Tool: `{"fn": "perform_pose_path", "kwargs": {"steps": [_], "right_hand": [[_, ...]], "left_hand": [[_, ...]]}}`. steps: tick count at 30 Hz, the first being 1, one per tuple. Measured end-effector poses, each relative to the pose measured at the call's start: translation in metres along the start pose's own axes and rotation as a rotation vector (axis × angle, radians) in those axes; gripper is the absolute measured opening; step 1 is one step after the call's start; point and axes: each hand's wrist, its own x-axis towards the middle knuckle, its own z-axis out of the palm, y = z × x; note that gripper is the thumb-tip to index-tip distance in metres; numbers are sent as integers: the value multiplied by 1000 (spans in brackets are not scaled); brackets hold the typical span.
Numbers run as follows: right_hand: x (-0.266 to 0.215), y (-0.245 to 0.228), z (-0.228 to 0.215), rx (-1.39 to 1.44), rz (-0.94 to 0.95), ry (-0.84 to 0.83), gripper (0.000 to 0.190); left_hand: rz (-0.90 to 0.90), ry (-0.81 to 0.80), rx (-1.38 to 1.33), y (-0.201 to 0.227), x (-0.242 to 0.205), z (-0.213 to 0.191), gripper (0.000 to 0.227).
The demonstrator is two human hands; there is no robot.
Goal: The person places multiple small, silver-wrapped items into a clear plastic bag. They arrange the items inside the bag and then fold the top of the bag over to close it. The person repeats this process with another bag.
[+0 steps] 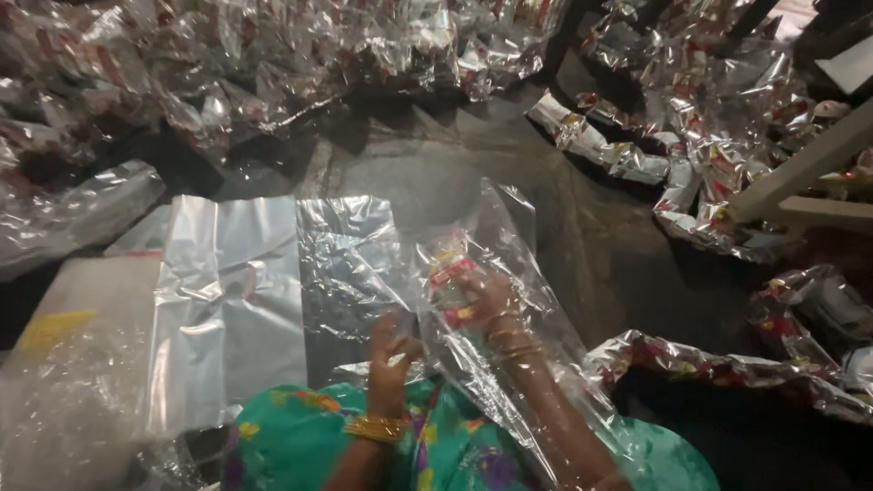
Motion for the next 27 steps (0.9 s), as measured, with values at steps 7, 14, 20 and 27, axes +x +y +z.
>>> {"fn": "perform_pose_path", "kwargs": {"steps": [7,14,20,27], "right_hand": [[11,-32,77,137,-105,-85,48],[34,11,98,132,89,-18,51],[45,5,165,68,-12,37,54],[96,26,233,-16,38,82,91]], "left_hand": [[-214,-118,644,-118,66,-61,52],[-531,-320,1577,80,12,-143,37],[516,46,1628,114,18,-62,113],[-329,-414,1357,-21,108,-57,111]]}}
